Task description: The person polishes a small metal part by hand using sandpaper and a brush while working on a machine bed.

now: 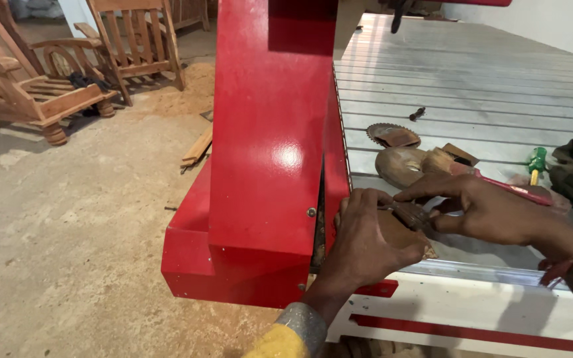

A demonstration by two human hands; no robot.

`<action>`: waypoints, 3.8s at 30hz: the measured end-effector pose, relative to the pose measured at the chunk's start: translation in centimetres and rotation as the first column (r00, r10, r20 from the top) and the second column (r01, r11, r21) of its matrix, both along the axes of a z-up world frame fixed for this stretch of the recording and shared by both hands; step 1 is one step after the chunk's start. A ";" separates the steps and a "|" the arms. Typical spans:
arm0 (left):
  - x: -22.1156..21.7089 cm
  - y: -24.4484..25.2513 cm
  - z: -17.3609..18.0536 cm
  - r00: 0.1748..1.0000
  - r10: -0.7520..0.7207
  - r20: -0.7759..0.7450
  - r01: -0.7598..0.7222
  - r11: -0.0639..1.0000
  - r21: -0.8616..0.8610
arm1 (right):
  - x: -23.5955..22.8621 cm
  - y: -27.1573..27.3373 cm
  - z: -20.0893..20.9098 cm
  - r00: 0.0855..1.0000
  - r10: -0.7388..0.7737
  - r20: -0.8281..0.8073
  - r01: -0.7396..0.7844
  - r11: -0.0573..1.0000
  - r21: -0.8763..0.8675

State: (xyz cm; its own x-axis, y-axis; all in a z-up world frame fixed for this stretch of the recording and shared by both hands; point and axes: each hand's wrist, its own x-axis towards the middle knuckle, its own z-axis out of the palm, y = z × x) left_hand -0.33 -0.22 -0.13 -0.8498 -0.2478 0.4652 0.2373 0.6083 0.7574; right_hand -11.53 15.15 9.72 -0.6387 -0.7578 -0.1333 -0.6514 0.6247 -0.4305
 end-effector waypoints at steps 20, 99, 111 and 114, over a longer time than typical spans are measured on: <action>-0.2 0.0 -0.5 1.000 -0.014 -0.003 0.014 1.000 0.010 | -0.7 -0.4 -1.8 0.978 -0.151 0.145 0.159 0.986 -0.046; -0.3 0.1 -0.4 0.999 -0.030 -0.043 0.030 1.000 -0.005 | -0.8 1.8 -3.2 0.966 -0.025 0.259 0.077 0.978 -0.192; 0.8 0.2 0.8 0.998 -0.050 0.031 0.054 0.990 -0.134 | 0.4 2.7 -5.6 0.970 0.177 0.166 -0.066 0.850 -0.523; 1.8 -0.4 1.7 0.994 0.000 0.113 0.039 0.940 -0.339 | -0.3 3.5 -6.0 0.955 0.091 0.281 0.093 0.812 -0.577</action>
